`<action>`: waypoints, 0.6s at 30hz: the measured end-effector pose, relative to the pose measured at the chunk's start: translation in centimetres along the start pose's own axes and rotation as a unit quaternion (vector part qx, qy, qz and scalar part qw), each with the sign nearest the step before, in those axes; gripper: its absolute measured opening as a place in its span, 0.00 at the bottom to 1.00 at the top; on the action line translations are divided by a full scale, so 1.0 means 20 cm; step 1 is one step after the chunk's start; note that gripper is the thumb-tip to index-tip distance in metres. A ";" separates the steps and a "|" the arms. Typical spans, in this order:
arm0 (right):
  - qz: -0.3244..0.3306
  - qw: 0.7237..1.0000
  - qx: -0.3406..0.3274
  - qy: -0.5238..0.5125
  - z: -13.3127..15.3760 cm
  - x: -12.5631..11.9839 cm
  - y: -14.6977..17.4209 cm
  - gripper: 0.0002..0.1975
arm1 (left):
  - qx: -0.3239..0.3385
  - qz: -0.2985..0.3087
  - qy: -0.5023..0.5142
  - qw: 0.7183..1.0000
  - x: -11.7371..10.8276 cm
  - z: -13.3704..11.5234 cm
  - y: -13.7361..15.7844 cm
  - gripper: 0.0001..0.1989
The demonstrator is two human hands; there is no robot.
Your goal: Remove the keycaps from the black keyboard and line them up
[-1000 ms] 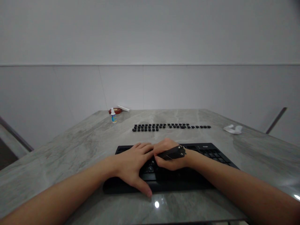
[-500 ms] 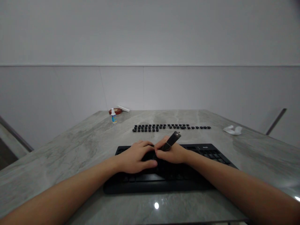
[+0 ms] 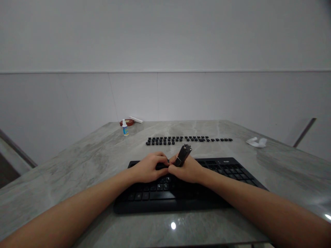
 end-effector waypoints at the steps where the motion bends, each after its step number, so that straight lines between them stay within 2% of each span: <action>1: -0.004 1.000 0.001 0.010 0.00 0.00 0.00 0.11 | -0.002 -0.001 0.003 1.000 0.00 0.00 0.00 0.08; 9: -0.014 0.994 -0.047 0.095 0.05 0.02 0.03 0.14 | -0.033 -0.002 0.018 0.999 0.01 0.03 -0.01 0.04; 15: -0.001 0.995 0.086 -0.052 -0.03 0.01 0.01 0.12 | -0.015 -0.007 -0.013 1.000 0.01 0.03 -0.01 0.08; 18: 0.023 0.989 0.115 -0.087 -0.05 0.01 0.00 0.13 | -0.008 -0.005 -0.025 1.000 0.01 0.03 -0.01 0.08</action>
Point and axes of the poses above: each hand's wrist, its own y-axis away from the middle knuckle, its own x-axis out of the palm, z = x × y, the point moved 4 cm from there along -y, towards the middle knuckle
